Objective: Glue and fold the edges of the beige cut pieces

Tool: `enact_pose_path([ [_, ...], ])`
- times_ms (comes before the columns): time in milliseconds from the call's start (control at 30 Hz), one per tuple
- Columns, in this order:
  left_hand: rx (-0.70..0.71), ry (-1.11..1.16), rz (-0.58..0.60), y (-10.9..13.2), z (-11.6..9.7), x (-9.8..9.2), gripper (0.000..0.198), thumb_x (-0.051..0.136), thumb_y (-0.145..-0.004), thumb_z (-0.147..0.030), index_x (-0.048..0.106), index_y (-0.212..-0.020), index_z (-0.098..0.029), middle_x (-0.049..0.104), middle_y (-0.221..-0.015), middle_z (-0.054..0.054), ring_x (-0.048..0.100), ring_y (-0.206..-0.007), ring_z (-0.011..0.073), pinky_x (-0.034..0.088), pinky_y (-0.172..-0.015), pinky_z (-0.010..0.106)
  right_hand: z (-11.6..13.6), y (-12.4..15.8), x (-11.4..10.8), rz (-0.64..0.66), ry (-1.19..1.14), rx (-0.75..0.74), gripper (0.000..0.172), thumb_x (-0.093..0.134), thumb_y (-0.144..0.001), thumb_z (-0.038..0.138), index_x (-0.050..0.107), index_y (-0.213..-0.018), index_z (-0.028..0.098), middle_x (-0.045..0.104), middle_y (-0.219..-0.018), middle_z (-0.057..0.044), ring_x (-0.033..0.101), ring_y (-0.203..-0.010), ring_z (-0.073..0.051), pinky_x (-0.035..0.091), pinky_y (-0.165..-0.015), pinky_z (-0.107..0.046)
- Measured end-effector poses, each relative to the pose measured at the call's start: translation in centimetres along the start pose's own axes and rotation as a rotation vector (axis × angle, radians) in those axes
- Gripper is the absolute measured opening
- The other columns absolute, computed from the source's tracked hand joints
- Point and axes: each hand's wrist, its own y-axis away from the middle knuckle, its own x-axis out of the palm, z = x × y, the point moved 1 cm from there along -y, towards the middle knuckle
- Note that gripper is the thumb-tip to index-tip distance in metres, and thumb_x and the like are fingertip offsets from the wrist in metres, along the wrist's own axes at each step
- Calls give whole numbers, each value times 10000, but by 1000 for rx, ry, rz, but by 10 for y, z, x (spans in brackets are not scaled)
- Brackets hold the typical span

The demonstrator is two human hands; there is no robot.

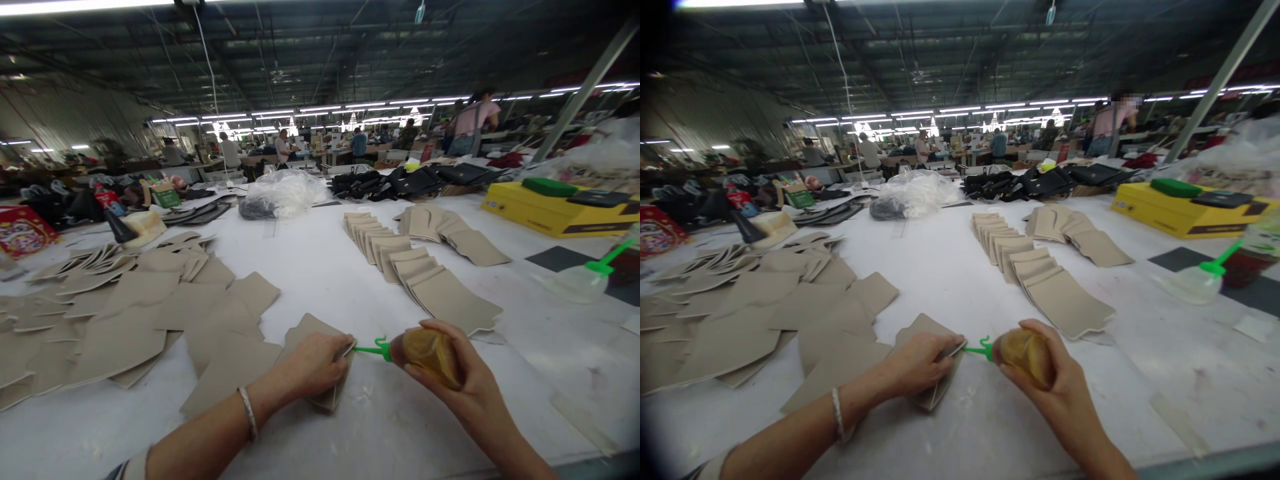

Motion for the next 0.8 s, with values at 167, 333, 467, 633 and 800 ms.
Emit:
enact_pose_path([
  [167, 48, 23, -3, -1, 6, 3, 500, 421, -820, -181, 537, -1299, -260, 619, -1285, 30, 581, -1143, 207, 436, -958, 295, 0, 7, 0, 139, -66, 58, 495, 731, -797, 418, 503, -1203, 249, 597, -1090, -40, 622, -918, -230, 515, -806, -287],
  [333, 60, 35, -24, 2, 5, 2, 473, 403, -825, -177, 548, -1271, -246, 611, -1296, 37, 566, -1172, 213, 424, -986, 311, 8, 9, 2, 44, -117, 154, 509, 724, -785, 453, 506, -1195, 245, 594, -1070, -38, 613, -920, -245, 493, -821, -312],
  [467, 47, 28, -2, 4, 2, 0, 485, 402, -831, -177, 523, -1295, -245, 599, -1314, 29, 559, -1179, 206, 418, -992, 306, 13, 14, 6, 73, -175, 155, 502, 749, -751, 437, 536, -1162, 242, 605, -1049, -37, 616, -903, -242, 505, -811, -298],
  [633, 29, 15, 4, 5, 1, 1, 511, 413, -838, -173, 489, -1339, -238, 565, -1357, 38, 545, -1202, 212, 418, -1010, 326, 12, 22, 8, 107, -243, 177, 513, 755, -741, 408, 535, -1171, 235, 612, -1057, -47, 623, -913, -244, 518, -788, -285],
  [800, 52, 27, -5, 6, 3, 2, 507, 402, -860, -192, 468, -1362, -208, 538, -1384, 57, 532, -1221, 215, 408, -1034, 333, 6, 28, 9, 141, -261, 174, 539, 747, -763, 414, 510, -1212, 233, 608, -1088, -63, 626, -952, -262, 518, -818, -307],
])
